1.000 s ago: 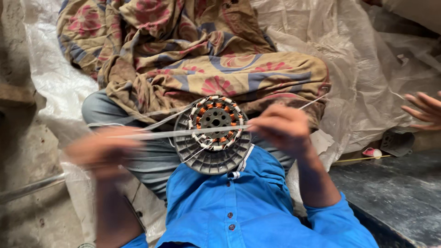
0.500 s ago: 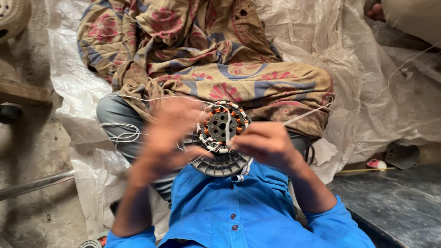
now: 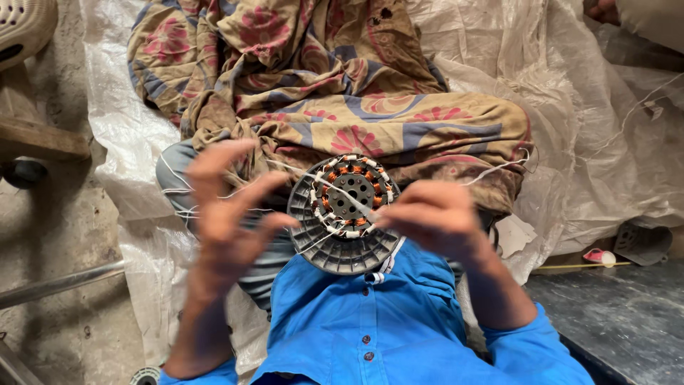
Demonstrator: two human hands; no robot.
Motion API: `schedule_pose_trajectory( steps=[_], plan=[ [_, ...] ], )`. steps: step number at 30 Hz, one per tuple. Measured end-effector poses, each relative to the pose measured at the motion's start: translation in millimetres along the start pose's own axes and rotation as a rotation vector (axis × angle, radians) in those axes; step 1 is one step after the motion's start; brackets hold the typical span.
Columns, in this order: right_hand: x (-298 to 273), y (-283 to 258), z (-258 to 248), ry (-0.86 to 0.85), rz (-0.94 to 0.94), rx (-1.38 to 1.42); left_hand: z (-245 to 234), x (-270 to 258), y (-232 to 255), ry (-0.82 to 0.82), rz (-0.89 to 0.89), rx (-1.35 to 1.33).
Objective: The person sits cross-legged and secures copper windings on a motor stator using white string. They wrap the string around the coils, tie knots, and use pliers to tuck and tighten the bindings. The stator remains on the person's lap during the process.
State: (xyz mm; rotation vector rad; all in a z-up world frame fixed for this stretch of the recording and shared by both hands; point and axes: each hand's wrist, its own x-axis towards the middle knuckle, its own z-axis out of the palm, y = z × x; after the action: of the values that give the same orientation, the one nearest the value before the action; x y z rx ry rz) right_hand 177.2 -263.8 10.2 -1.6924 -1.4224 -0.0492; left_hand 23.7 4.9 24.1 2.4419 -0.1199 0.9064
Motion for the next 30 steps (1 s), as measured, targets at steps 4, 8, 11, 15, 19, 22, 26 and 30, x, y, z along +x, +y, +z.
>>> schedule_pose_trajectory(
  steps=[4,8,11,15,19,22,26,30],
  plan=[
    [3.5,-10.1,18.8,-0.118,-0.082,0.126,35.6,2.7,18.6,-0.382,0.077,-0.406],
    [-10.9,7.5,5.4,-0.053,0.040,0.058,31.2,-37.8,-12.4,-0.504,-0.082,-0.656],
    [-30.2,30.6,-22.2,0.015,0.177,0.003,-13.7,-83.7,-53.7,0.124,-0.331,-0.921],
    [-51.8,39.0,-48.2,0.174,0.382,-0.130,-42.1,-102.9,-70.1,0.448,-0.466,-0.381],
    [-52.8,26.5,-44.0,0.173,0.288,-0.119,-44.4,-67.8,-47.2,0.550,-0.436,0.056],
    [-29.3,17.0,-24.0,0.093,0.194,-0.142,-7.4,-45.3,-5.2,0.258,-0.451,0.473],
    [-10.1,-3.6,6.0,-0.077,0.041,-0.081,21.2,-31.3,29.2,-0.025,-0.070,-0.156],
    [-12.1,-13.8,19.9,0.016,0.083,0.040,43.0,-12.3,47.5,-0.193,-0.015,-0.384]
  ],
)
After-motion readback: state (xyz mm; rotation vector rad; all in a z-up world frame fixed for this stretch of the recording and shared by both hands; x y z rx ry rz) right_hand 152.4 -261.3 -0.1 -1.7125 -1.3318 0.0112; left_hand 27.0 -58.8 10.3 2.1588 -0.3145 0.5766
